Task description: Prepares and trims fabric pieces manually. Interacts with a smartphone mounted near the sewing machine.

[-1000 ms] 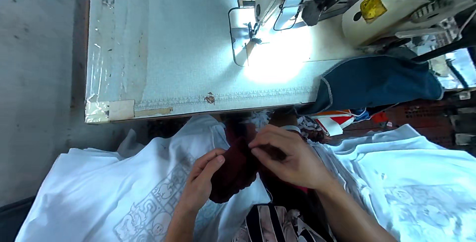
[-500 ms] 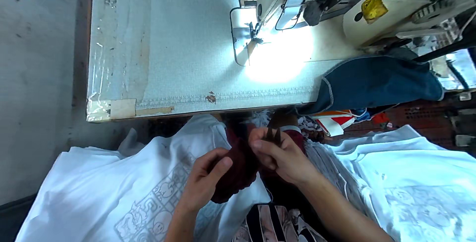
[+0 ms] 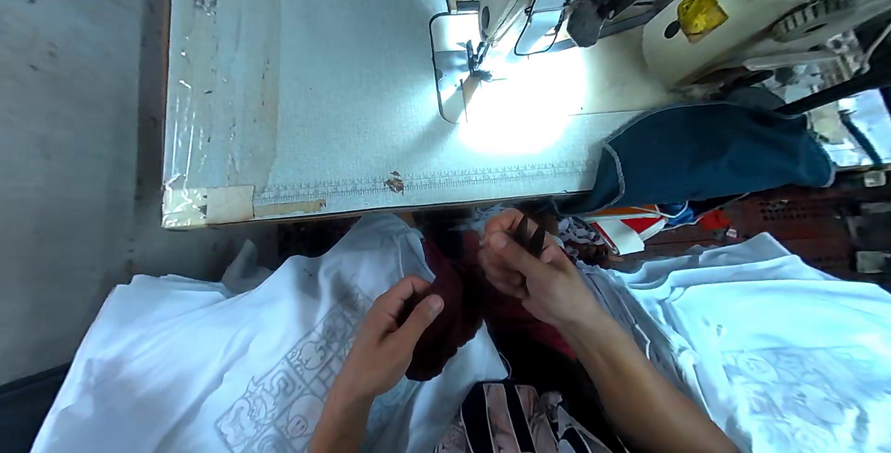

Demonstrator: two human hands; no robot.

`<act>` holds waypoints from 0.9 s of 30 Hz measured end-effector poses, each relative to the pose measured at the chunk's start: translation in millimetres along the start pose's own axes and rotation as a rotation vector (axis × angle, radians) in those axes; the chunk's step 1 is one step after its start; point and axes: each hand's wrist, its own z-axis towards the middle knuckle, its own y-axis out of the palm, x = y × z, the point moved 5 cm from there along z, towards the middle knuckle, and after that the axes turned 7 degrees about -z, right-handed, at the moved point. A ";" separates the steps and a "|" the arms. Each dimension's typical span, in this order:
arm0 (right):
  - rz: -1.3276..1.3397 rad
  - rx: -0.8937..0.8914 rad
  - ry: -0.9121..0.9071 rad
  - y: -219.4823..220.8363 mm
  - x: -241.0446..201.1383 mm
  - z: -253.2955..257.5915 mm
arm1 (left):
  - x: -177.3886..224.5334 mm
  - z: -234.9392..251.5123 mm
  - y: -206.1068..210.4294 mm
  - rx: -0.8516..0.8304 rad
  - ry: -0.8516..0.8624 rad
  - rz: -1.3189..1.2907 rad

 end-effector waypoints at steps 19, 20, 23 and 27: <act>-0.415 -0.176 -0.025 5.8 11.0 -6.4 | 2.5 -1.4 -3.6 0.090 -0.195 0.349; -0.395 -0.146 -0.015 -0.3 12.4 -6.3 | 2.9 -1.9 -5.4 0.092 -0.206 0.357; -0.421 -0.106 -0.017 -17.3 6.7 -8.0 | 5.0 -3.4 -9.1 0.094 -0.222 0.355; -1.018 -0.250 -0.060 -1.1 -5.4 -16.7 | 3.6 -0.5 -6.3 0.161 -0.258 0.367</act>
